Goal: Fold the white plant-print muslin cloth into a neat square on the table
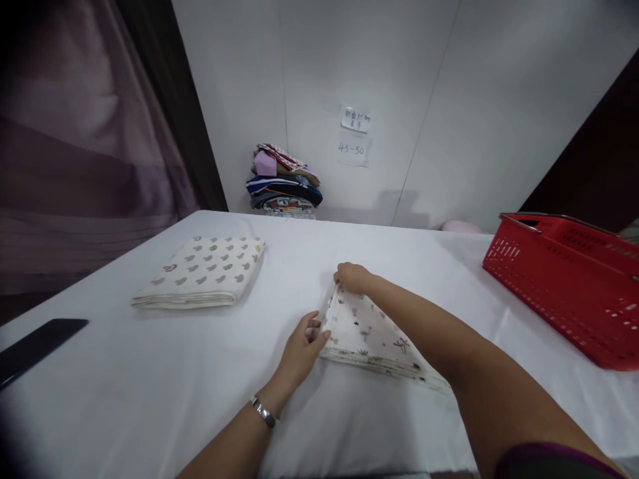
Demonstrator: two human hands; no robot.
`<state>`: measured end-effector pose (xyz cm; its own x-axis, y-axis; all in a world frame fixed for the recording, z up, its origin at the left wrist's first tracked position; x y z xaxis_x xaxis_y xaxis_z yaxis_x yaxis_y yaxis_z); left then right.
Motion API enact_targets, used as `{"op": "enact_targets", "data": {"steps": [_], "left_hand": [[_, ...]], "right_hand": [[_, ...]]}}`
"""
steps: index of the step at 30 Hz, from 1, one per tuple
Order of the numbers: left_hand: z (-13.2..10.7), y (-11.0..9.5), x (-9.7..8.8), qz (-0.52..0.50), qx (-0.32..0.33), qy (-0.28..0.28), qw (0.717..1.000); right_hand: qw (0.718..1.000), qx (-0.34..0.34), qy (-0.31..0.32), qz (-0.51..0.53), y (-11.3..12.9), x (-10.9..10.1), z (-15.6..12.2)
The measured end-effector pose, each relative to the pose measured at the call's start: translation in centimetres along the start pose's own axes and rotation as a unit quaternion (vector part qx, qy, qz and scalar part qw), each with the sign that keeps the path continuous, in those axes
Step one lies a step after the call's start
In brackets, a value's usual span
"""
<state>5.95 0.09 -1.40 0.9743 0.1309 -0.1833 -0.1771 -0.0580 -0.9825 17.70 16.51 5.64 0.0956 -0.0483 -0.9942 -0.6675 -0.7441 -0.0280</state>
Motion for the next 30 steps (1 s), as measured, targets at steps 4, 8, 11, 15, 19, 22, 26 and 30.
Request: {"op": "enact_targets", "data": {"steps": [4,8,11,15,19,22,26,30], "left_hand": [[0.0,-0.2,-0.1,0.022,0.011,0.011,1.0],[0.0,-0.6,-0.1,0.022,0.02,0.021,0.999],[0.0,-0.8,0.0,0.018,0.013,0.026,0.999],[0.2,-0.6,0.0,0.038,0.002,0.023,0.999],[0.3,-0.5,0.0,0.04,0.01,0.025,0.999],[0.1,-0.6,0.0,0.046,0.015,0.022,0.999],[0.0,-0.9,0.1,0.056,0.015,0.037,0.998],[0.1,-0.8,0.0,0.054,0.003,0.033,0.998]], "right_hand": [[0.998,-0.059,0.01,-0.035,0.2,-0.2,0.4],[0.991,-0.121,-0.001,-0.049,0.0,-0.4,0.6],[0.992,-0.125,-0.017,-0.014,-0.2,-0.8,0.7],[0.997,-0.08,-0.013,0.01,-0.6,-0.5,0.9],[0.997,-0.069,-0.008,0.04,-0.7,0.7,1.3],[0.994,-0.064,-0.02,0.09,-0.9,1.7,1.4],[0.985,0.026,-0.068,0.16,-2.0,2.6,1.1],[0.967,0.123,-0.064,0.216,-3.5,4.0,0.5]]}}
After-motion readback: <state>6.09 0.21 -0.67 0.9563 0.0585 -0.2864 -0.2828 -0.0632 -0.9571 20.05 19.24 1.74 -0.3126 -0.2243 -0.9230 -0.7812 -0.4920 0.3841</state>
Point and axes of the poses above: each hand's wrist, its own z-axis towards the middle knuckle, its own x-axis out of the palm, y = z × x, the point moved 4 cm from there along z, towards the middle knuckle, and after that the axes turned 3 degrees about -z, right-handed, at the moved point
